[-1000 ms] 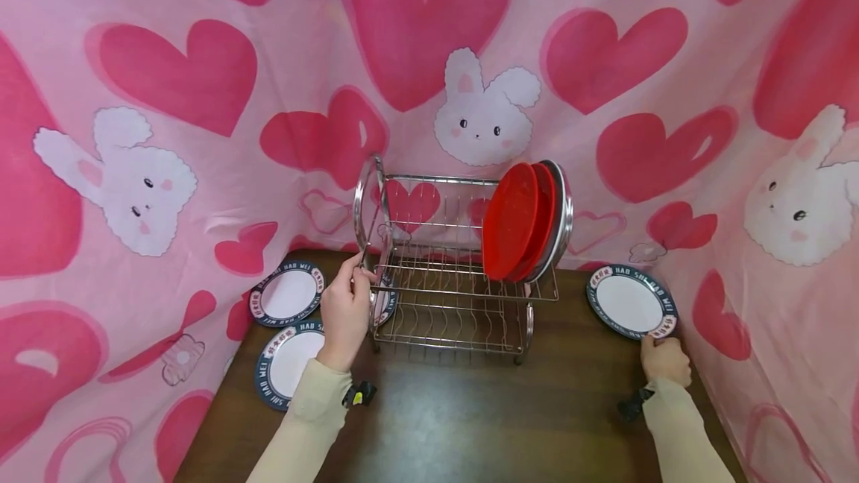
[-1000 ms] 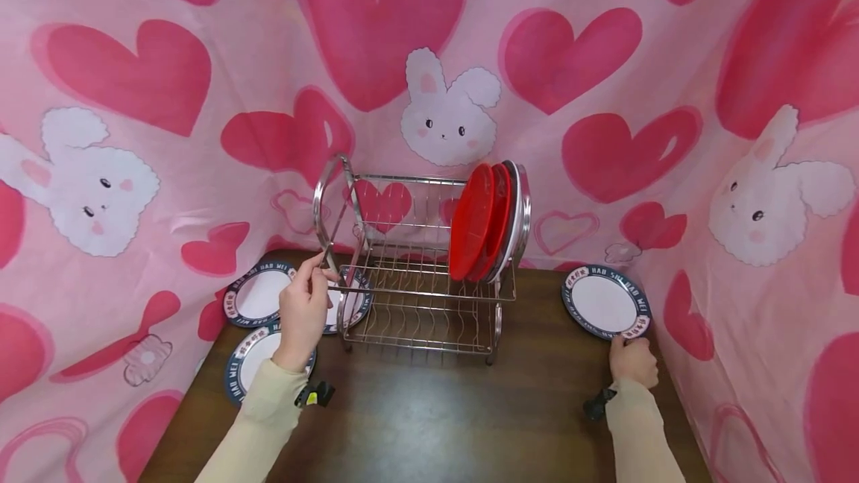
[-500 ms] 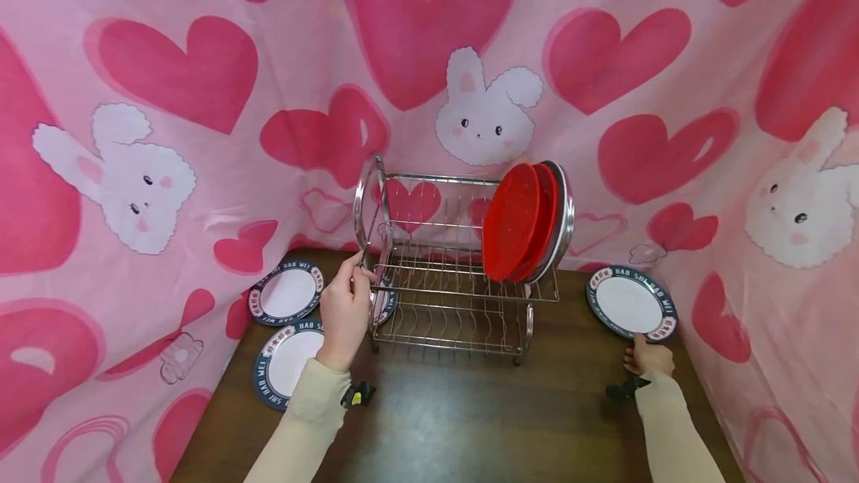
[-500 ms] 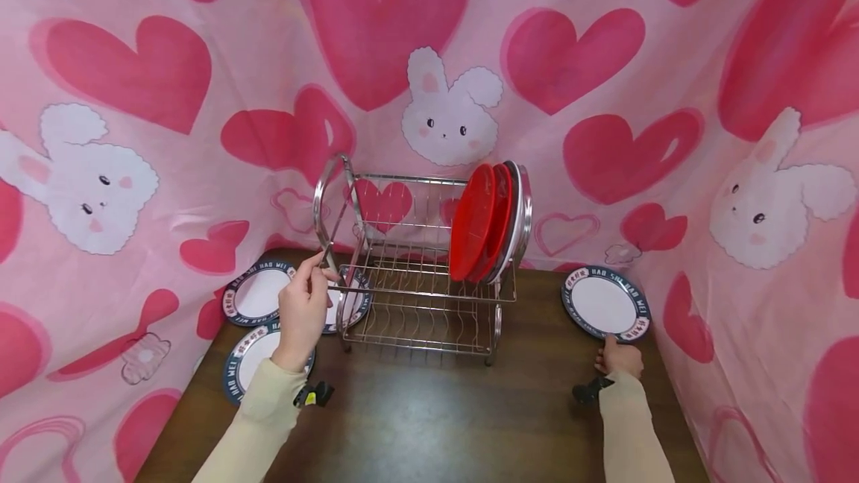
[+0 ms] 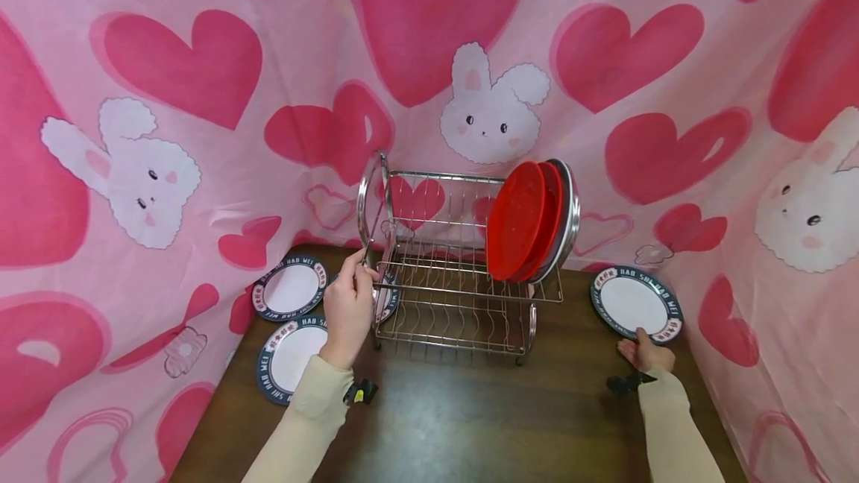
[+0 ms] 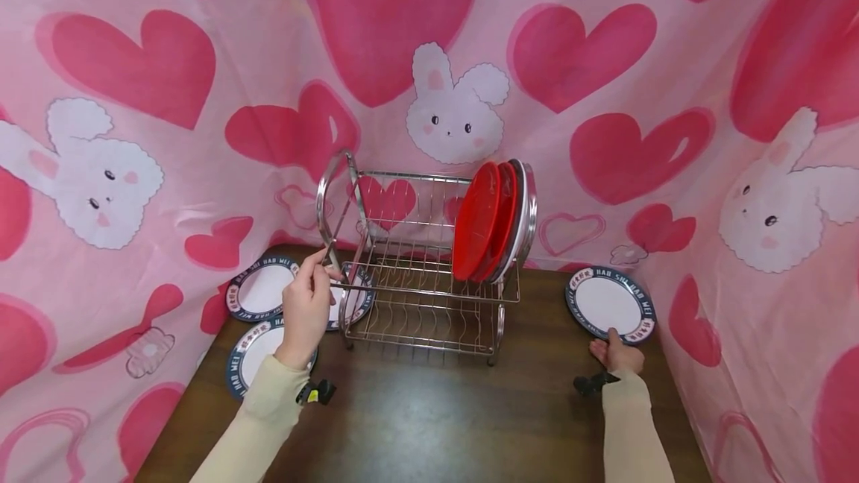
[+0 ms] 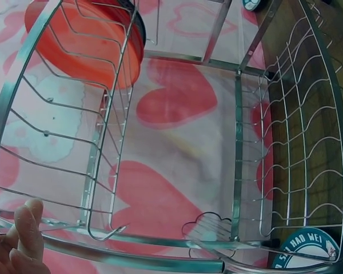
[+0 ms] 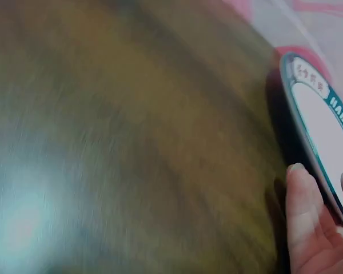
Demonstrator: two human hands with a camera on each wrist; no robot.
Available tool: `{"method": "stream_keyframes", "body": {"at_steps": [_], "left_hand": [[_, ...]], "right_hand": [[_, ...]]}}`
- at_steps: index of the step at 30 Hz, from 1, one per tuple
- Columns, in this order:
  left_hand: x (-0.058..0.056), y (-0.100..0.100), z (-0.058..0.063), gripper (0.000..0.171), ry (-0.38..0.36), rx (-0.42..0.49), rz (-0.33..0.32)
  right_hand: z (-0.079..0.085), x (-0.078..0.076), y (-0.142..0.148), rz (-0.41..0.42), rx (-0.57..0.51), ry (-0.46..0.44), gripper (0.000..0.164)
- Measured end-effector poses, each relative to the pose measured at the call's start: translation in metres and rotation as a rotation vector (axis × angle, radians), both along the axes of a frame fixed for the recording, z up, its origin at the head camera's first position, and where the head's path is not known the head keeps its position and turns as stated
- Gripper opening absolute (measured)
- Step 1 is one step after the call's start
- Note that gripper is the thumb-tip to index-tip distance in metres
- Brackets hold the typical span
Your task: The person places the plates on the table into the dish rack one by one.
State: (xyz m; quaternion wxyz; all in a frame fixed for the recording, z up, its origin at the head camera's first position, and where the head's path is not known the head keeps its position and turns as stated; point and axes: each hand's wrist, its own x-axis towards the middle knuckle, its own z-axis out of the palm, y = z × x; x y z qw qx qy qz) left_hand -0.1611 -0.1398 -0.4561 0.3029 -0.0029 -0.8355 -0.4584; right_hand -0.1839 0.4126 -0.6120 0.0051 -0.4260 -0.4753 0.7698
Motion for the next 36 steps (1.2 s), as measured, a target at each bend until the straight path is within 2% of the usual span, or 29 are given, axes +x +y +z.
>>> {"method": "stream_keyframes", "body": {"at_steps": [4,8,13,17,26,36], "left_hand": [[0.000,-0.001,0.001,0.031,0.012,0.000,-0.007],[0.000,-0.001,0.001,0.032,0.012,0.004,-0.011],[0.001,-0.002,0.000,0.031,-0.004,0.017,-0.009],[0.001,-0.002,0.000,0.030,-0.007,0.022,-0.012],[-0.001,-0.001,-0.001,0.032,0.007,0.014,-0.011],[0.001,0.000,0.000,0.032,-0.014,0.028,-0.011]], "right_hand": [[0.001,-0.003,-0.004,-0.072,-0.043,-0.015,0.017],[-0.001,-0.003,-0.002,-0.077,-0.052,-0.015,0.013],[-0.005,0.002,0.005,0.053,-0.020,0.035,0.020],[-0.009,0.007,0.006,0.114,-0.005,0.093,0.030],[-0.022,0.014,-0.003,0.055,0.124,0.113,0.020],[-0.019,0.023,-0.011,0.057,0.108,0.162,0.014]]}}
